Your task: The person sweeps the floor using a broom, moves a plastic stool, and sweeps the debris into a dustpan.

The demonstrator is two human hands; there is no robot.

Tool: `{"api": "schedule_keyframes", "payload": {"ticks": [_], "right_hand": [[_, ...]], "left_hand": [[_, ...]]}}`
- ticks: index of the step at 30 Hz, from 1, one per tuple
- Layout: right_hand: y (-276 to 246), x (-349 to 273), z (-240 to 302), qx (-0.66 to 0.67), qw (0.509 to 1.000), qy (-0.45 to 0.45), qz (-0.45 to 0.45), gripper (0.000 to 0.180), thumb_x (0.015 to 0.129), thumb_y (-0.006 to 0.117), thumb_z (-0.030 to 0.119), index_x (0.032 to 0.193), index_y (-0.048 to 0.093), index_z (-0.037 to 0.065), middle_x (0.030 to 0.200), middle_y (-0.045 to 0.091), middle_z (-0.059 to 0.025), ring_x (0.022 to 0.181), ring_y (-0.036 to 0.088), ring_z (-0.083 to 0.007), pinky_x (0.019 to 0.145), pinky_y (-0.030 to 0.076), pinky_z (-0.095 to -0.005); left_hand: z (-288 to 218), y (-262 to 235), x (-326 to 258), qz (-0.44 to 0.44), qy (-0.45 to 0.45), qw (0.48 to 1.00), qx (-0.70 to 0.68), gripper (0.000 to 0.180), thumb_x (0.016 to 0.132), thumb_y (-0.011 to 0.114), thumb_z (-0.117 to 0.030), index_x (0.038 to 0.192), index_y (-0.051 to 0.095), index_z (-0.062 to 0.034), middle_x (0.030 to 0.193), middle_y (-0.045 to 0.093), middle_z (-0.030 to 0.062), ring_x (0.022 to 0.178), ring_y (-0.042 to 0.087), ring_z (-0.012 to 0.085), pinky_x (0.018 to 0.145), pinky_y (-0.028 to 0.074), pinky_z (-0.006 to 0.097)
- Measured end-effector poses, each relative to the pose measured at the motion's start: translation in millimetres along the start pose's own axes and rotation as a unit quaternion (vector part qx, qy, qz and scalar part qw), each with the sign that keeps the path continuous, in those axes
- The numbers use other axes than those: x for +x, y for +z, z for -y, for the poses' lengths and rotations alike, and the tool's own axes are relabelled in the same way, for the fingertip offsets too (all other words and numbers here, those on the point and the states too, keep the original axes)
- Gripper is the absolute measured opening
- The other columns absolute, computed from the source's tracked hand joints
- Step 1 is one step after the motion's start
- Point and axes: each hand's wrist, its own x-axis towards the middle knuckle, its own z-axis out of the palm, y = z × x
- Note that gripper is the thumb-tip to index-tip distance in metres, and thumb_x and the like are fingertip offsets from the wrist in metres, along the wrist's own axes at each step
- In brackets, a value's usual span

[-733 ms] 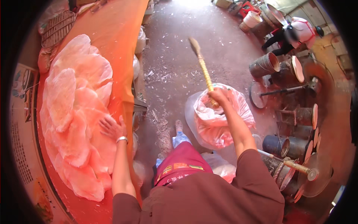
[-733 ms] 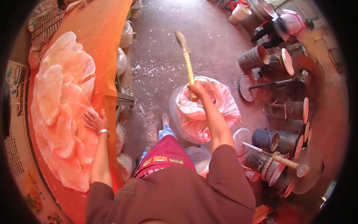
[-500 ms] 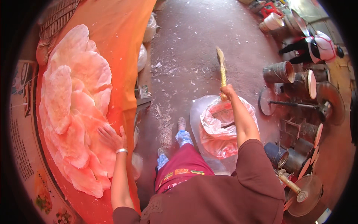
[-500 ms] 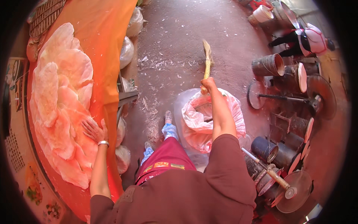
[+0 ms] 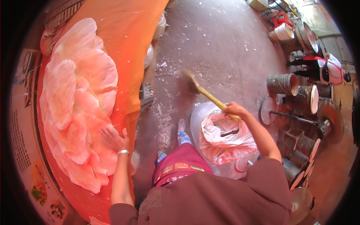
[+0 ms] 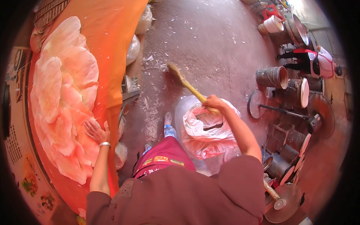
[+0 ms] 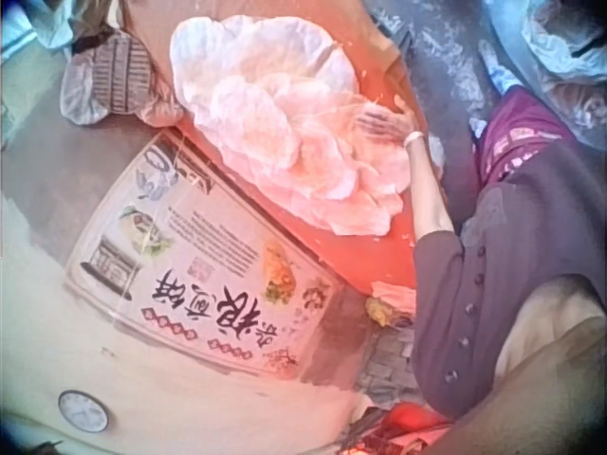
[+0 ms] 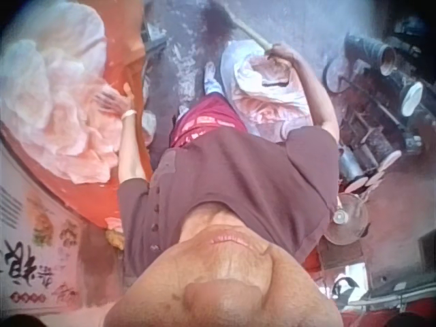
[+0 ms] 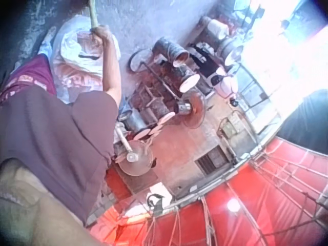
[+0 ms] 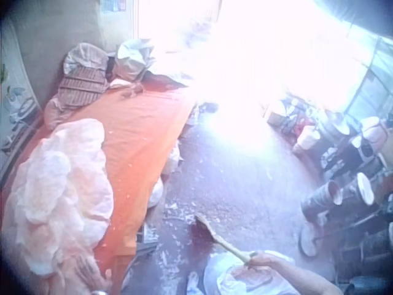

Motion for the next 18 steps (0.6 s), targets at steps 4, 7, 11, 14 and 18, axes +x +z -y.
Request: {"api": "schedule_keyframes", "payload": {"ticks": [4, 7, 11, 14, 18], "right_hand": [[-29.7, -58.1, 12.0, 0.028, 0.999, -0.038, -0.026, 0.021, 0.075, 0.068, 0.013, 0.087, 0.065, -0.004, 0.070, 0.064, -0.0095, 0.058, 0.060, -0.0160, 0.052, 0.049, -0.0327], [-24.7, -24.0, 34.7, -0.023, 0.994, -0.068, -0.083, 0.027, 0.073, 0.066, 0.014, 0.094, 0.063, -0.004, 0.074, 0.064, -0.0098, 0.061, 0.062, -0.0177, 0.056, 0.051, -0.0339], [1.9, 107.2, 72.4, -0.155, 0.969, -0.032, -0.189, 0.028, 0.073, 0.064, 0.015, 0.096, 0.063, -0.002, 0.085, 0.067, -0.0201, 0.078, 0.069, -0.0268, 0.068, 0.055, -0.0401], [38.0, 181.3, 100.6, -0.165, 0.969, -0.006, -0.184, 0.028, 0.073, 0.063, 0.015, 0.096, 0.065, -0.001, 0.089, 0.068, -0.0204, 0.083, 0.069, -0.0292, 0.071, 0.055, -0.0403], [71.0, 222.9, 76.7, -0.340, 0.931, -0.043, -0.122, 0.023, 0.072, 0.066, 0.017, 0.080, 0.066, -0.005, 0.076, 0.069, -0.0175, 0.067, 0.070, -0.0233, 0.058, 0.057, -0.0362]], "left_hand": [[-1.8, -0.2, 0.4, 0.024, -0.030, 0.999, 0.005, 0.082, 0.087, 0.044, -0.057, 0.143, 0.024, -0.0005, 0.152, 0.020, 0.0171, 0.142, 0.013, 0.0331, 0.111, 0.009, 0.055], [0.8, -3.3, -0.2, 0.016, -0.027, 1.000, 0.000, 0.082, 0.087, 0.044, -0.057, 0.143, 0.025, -0.0003, 0.152, 0.020, 0.0172, 0.142, 0.013, 0.0331, 0.111, 0.009, 0.054], [-6.2, -6.2, 6.9, 0.041, -0.023, 0.999, 0.005, 0.084, 0.085, 0.049, -0.055, 0.141, 0.025, 0.0025, 0.149, 0.021, 0.0227, 0.140, 0.016, 0.0393, 0.109, 0.013, 0.058], [-5.4, -4.7, 8.9, 0.044, -0.029, 0.999, 0.011, 0.084, 0.085, 0.049, -0.055, 0.141, 0.026, 0.0026, 0.149, 0.021, 0.0228, 0.140, 0.016, 0.0386, 0.110, 0.012, 0.057], [-12.6, 2.0, 11.7, 0.038, -0.020, 0.999, -0.026, 0.084, 0.085, 0.048, -0.056, 0.141, 0.026, 0.0031, 0.149, 0.021, 0.0231, 0.140, 0.016, 0.0388, 0.110, 0.011, 0.057]]}}
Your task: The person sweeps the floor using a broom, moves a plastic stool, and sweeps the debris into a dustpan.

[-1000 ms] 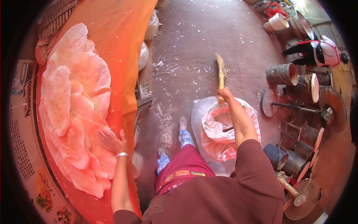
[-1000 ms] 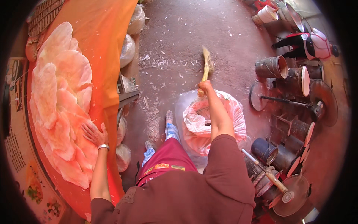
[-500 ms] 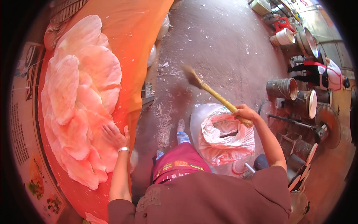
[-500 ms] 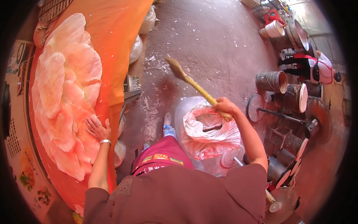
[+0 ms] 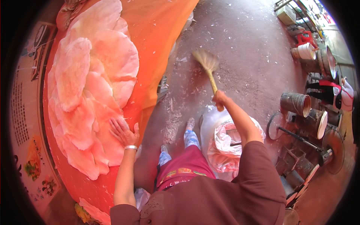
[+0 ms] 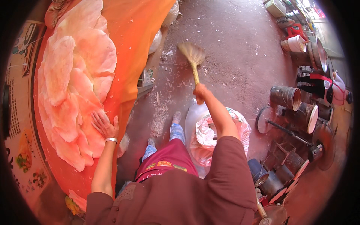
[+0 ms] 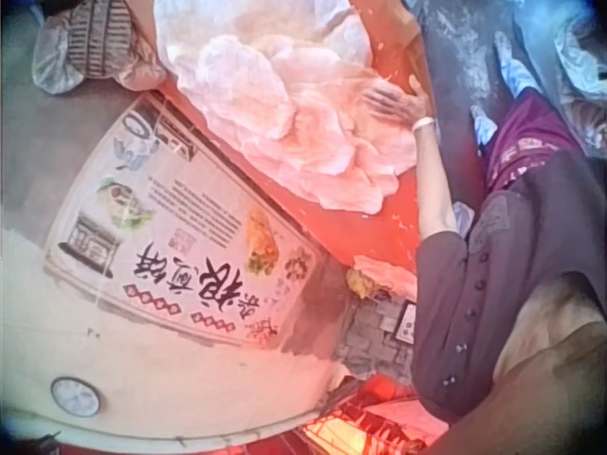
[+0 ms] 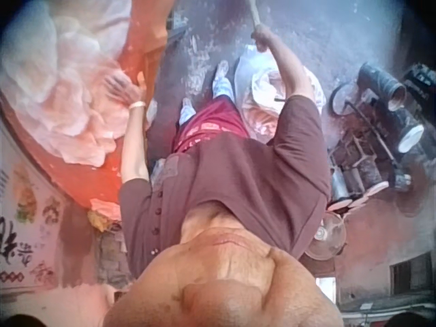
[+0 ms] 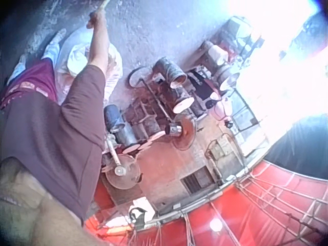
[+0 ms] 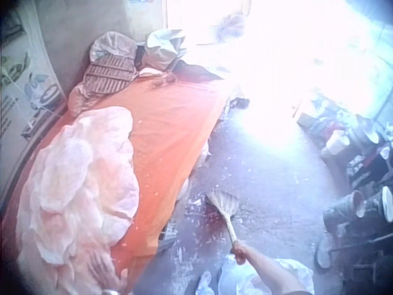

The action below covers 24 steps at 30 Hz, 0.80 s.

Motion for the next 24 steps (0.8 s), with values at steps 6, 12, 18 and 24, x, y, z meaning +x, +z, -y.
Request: {"api": "schedule_keyframes", "payload": {"ticks": [6, 12, 18, 24], "right_hand": [[-35.0, -123.2, -39.4, 0.098, 0.985, -0.049, 0.134, 0.029, 0.070, 0.068, 0.014, 0.094, 0.065, -0.001, 0.072, 0.065, -0.0119, 0.061, 0.063, -0.0208, 0.055, 0.052, -0.0355], [-128.7, -211.5, -64.0, 0.220, 0.969, -0.020, 0.107, 0.039, 0.073, 0.068, 0.011, 0.110, 0.062, 0.002, 0.069, 0.059, -0.0066, 0.055, 0.057, -0.0155, 0.048, 0.047, -0.0304], [-115.7, -124.1, 0.7, 0.056, 0.997, -0.035, -0.047, 0.025, 0.075, 0.059, 0.008, 0.097, 0.056, -0.002, 0.081, 0.065, -0.0227, 0.078, 0.067, -0.0333, 0.069, 0.054, -0.0428], [-20.5, -33.2, 74.1, -0.109, 0.984, -0.126, -0.065, 0.032, 0.086, 0.044, 0.017, 0.104, 0.057, -0.006, 0.093, 0.065, -0.0270, 0.086, 0.067, -0.0362, 0.073, 0.056, -0.0447]], "left_hand": [[12.3, -13.2, -7.2, 0.014, -0.021, 1.000, 0.003, 0.084, 0.084, 0.050, -0.055, 0.140, 0.028, 0.0038, 0.149, 0.021, 0.0234, 0.140, 0.015, 0.0396, 0.110, 0.010, 0.057], [11.5, -12.9, -4.1, 0.003, -0.024, 1.000, -0.005, 0.084, 0.083, 0.050, -0.055, 0.141, 0.028, 0.0018, 0.150, 0.020, 0.0219, 0.141, 0.014, 0.0378, 0.111, 0.008, 0.056], [12.1, -9.9, -5.0, 0.013, -0.028, 0.999, -0.014, 0.084, 0.083, 0.050, -0.056, 0.140, 0.029, 0.0020, 0.150, 0.019, 0.0217, 0.141, 0.013, 0.0377, 0.111, 0.007, 0.056], [9.9, -8.3, -1.1, 0.019, -0.025, 0.999, -0.020, 0.085, 0.082, 0.049, -0.057, 0.138, 0.031, 0.0040, 0.150, 0.019, 0.0232, 0.141, 0.012, 0.0394, 0.111, 0.006, 0.058]]}}
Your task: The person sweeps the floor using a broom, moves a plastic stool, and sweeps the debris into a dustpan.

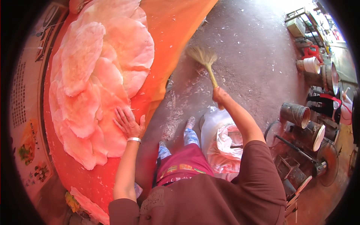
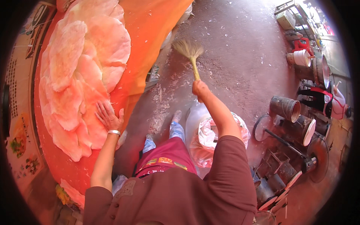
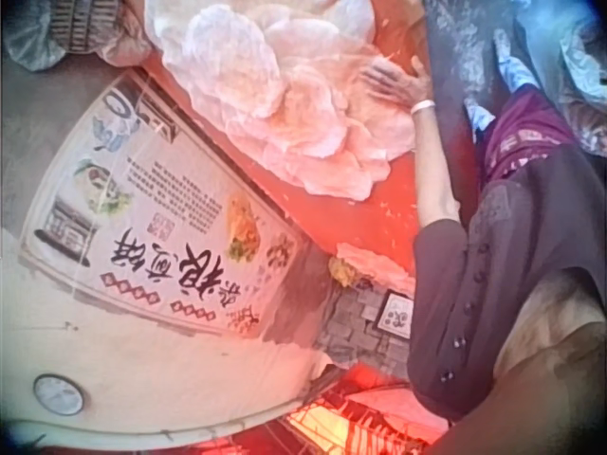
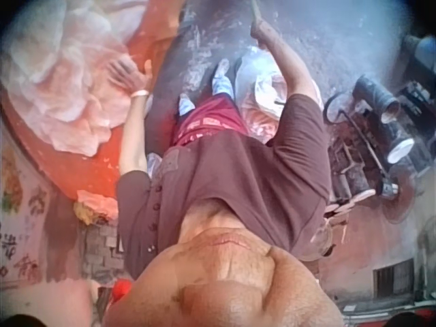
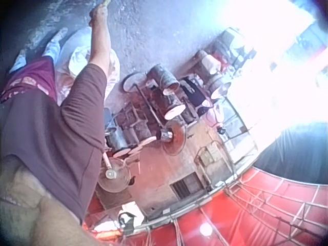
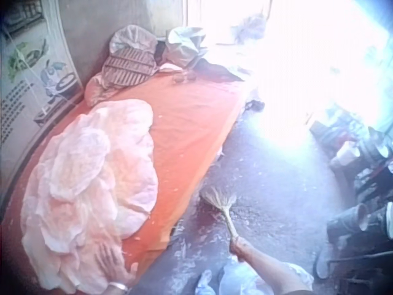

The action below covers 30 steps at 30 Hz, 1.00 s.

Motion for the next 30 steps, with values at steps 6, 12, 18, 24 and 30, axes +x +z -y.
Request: {"api": "schedule_keyframes", "payload": {"ticks": [6, 12, 18, 24, 30], "right_hand": [[3.6, -98.8, -13.7, -0.066, 0.993, -0.056, 0.075, 0.023, 0.081, 0.049, 0.010, 0.097, 0.060, -0.004, 0.090, 0.065, -0.0258, 0.086, 0.066, -0.0366, 0.074, 0.055, -0.0442], [-114.2, -168.9, -73.3, -0.042, 0.991, -0.041, 0.123, 0.026, 0.073, 0.055, 0.002, 0.099, 0.060, -0.002, 0.089, 0.065, -0.0252, 0.087, 0.065, -0.0394, 0.073, 0.053, -0.0430], [-75.3, -119.5, -80.2, 0.124, 0.981, 0.111, 0.103, 0.026, 0.072, 0.061, 0.004, 0.097, 0.058, -0.005, 0.088, 0.065, -0.0269, 0.088, 0.067, -0.0347, 0.071, 0.054, -0.0440], [28.0, -64.4, -56.1, 0.059, 0.989, 0.102, 0.092, 0.019, 0.073, 0.063, 0.010, 0.086, 0.066, -0.003, 0.086, 0.067, -0.0223, 0.081, 0.068, -0.0322, 0.071, 0.056, -0.0411], [-7.5, -138.2, -92.8, 0.066, 0.977, 0.028, 0.199, 0.024, 0.070, 0.064, 0.011, 0.091, 0.063, -0.001, 0.084, 0.067, -0.0198, 0.073, 0.068, -0.0306, 0.063, 0.055, -0.0406]], "left_hand": [[2.1, -4.4, -1.6, -0.001, -0.003, 1.000, -0.007, 0.086, 0.082, 0.049, -0.057, 0.138, 0.031, 0.0045, 0.150, 0.019, 0.0236, 0.140, 0.014, 0.0399, 0.111, 0.007, 0.058], [4.5, -5.1, -3.6, -0.012, 0.000, 1.000, -0.007, 0.084, 0.083, 0.050, -0.056, 0.140, 0.030, 0.0020, 0.150, 0.020, 0.0217, 0.141, 0.014, 0.0377, 0.111, 0.007, 0.057], [6.0, -6.1, -4.1, -0.014, -0.007, 1.000, 0.006, 0.083, 0.084, 0.050, -0.055, 0.141, 0.028, -0.0006, 0.150, 0.021, 0.0199, 0.141, 0.015, 0.0356, 0.111, 0.008, 0.055], [-1.2, 0.8, 1.6, -0.011, 0.001, 1.000, -0.002, 0.084, 0.082, 0.050, -0.057, 0.141, 0.029, 0.0008, 0.150, 0.021, 0.0207, 0.141, 0.014, 0.0369, 0.111, 0.008, 0.056], [1.1, -2.6, -3.6, -0.025, 0.001, 1.000, -0.008, 0.083, 0.083, 0.050, -0.056, 0.142, 0.028, -0.0011, 0.150, 0.021, 0.0193, 0.141, 0.014, 0.0351, 0.111, 0.008, 0.055]]}}
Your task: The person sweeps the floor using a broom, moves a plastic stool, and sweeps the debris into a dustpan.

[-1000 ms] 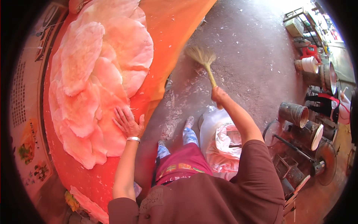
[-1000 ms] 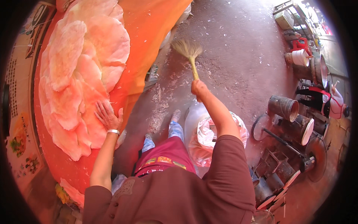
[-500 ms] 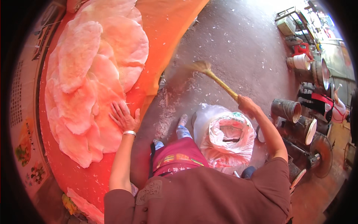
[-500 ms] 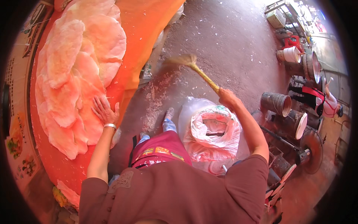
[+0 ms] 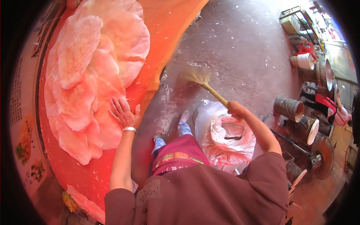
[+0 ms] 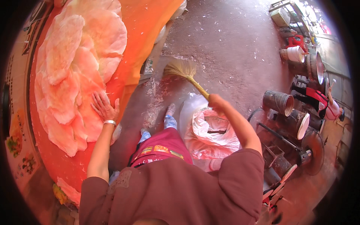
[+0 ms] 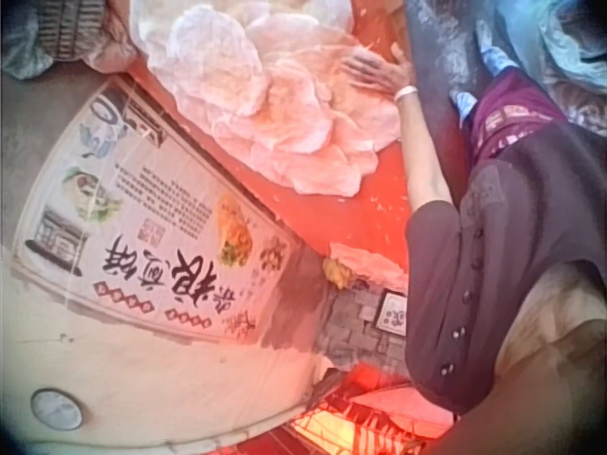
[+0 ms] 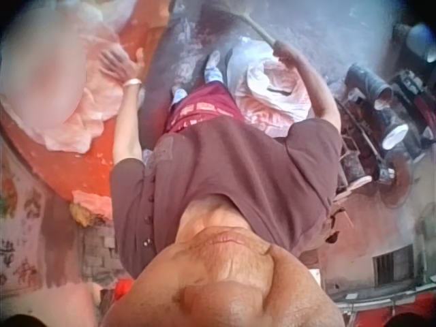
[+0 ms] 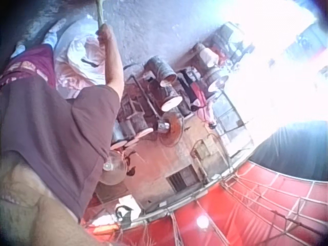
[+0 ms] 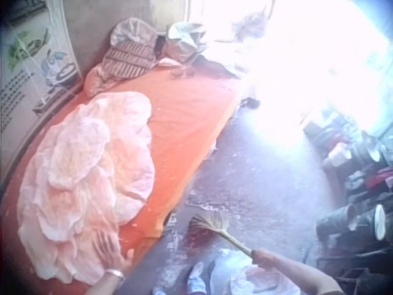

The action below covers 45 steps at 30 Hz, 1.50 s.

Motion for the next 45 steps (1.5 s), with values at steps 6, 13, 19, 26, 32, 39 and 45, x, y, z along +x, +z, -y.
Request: {"api": "schedule_keyframes", "payload": {"ticks": [6, 13, 19, 26, 32, 39, 45], "right_hand": [[-87.0, -118.8, -0.4, 0.159, 0.984, 0.060, -0.053, 0.026, 0.073, 0.061, 0.008, 0.097, 0.057, -0.001, 0.083, 0.066, -0.0221, 0.075, 0.066, -0.0365, 0.064, 0.052, -0.0449], [-6.6, 25.3, 11.4, 0.038, 0.966, 0.103, -0.235, 0.026, 0.083, 0.048, 0.009, 0.104, 0.057, -0.004, 0.093, 0.066, -0.0239, 0.086, 0.067, -0.0342, 0.070, 0.056, -0.0421], [38.1, 17.2, 24.8, -0.158, 0.986, -0.024, -0.044, 0.023, 0.081, 0.052, 0.010, 0.096, 0.064, -0.003, 0.095, 0.065, -0.0269, 0.088, 0.066, -0.0369, 0.073, 0.055, -0.0429], [-31.7, -98.5, -22.7, 0.019, 0.991, 0.055, -0.123, 0.031, 0.077, 0.052, 0.002, 0.108, 0.052, -0.006, 0.094, 0.062, -0.0312, 0.092, 0.063, -0.0414, 0.076, 0.050, -0.0482], [-6.0, -26.9, -17.1, 0.012, 0.969, 0.112, -0.218, 0.030, 0.086, 0.044, 0.007, 0.112, 0.049, -0.007, 0.101, 0.062, -0.0298, 0.092, 0.063, -0.0424, 0.077, 0.052, -0.0479], [45.2, -9.2, 46.5, -0.152, 0.986, -0.022, -0.063, 0.022, 0.082, 0.052, 0.009, 0.094, 0.065, -0.004, 0.092, 0.066, -0.0256, 0.086, 0.067, -0.0361, 0.069, 0.056, -0.0429], [-17.4, -99.9, 9.2, -0.030, 0.997, 0.028, -0.064, 0.031, 0.078, 0.057, 0.002, 0.108, 0.057, -0.003, 0.098, 0.064, -0.0265, 0.092, 0.064, -0.0379, 0.075, 0.052, -0.0465]], "left_hand": [[7.0, -3.3, -7.0, 0.009, -0.014, 1.000, 0.008, 0.084, 0.083, 0.051, -0.055, 0.142, 0.027, -0.0010, 0.151, 0.020, 0.0188, 0.142, 0.013, 0.0351, 0.111, 0.007, 0.055], [1.3, 3.0, -1.1, 0.005, -0.005, 1.000, 0.004, 0.085, 0.080, 0.054, -0.055, 0.140, 0.030, 0.0012, 0.150, 0.020, 0.0207, 0.141, 0.013, 0.0377, 0.111, 0.007, 0.057], [-3.0, 1.8, 2.1, -0.001, 0.001, 1.000, 0.011, 0.084, 0.083, 0.051, -0.055, 0.142, 0.027, -0.0007, 0.151, 0.019, 0.0189, 0.142, 0.013, 0.0343, 0.112, 0.007, 0.054], [2.5, -2.9, -5.0, 0.000, -0.003, 1.000, 0.022, 0.083, 0.083, 0.051, -0.055, 0.143, 0.026, -0.0019, 0.151, 0.020, 0.0182, 0.142, 0.014, 0.0339, 0.112, 0.008, 0.054], [-2.3, 1.0, -1.3, 0.001, 0.000, 1.000, 0.014, 0.083, 0.082, 0.053, -0.055, 0.141, 0.030, -0.0005, 0.150, 0.021, 0.0203, 0.141, 0.014, 0.0367, 0.111, 0.009, 0.057], [-2.2, 4.7, -0.9, -0.010, 0.001, 1.000, 0.025, 0.082, 0.084, 0.050, -0.056, 0.142, 0.029, -0.0017, 0.150, 0.022, 0.0190, 0.141, 0.015, 0.0341, 0.111, 0.009, 0.054], [1.0, -0.7, -4.1, -0.012, -0.004, 1.000, 0.021, 0.083, 0.082, 0.052, -0.056, 0.141, 0.030, -0.0016, 0.150, 0.022, 0.0194, 0.141, 0.015, 0.0354, 0.111, 0.009, 0.056]]}}
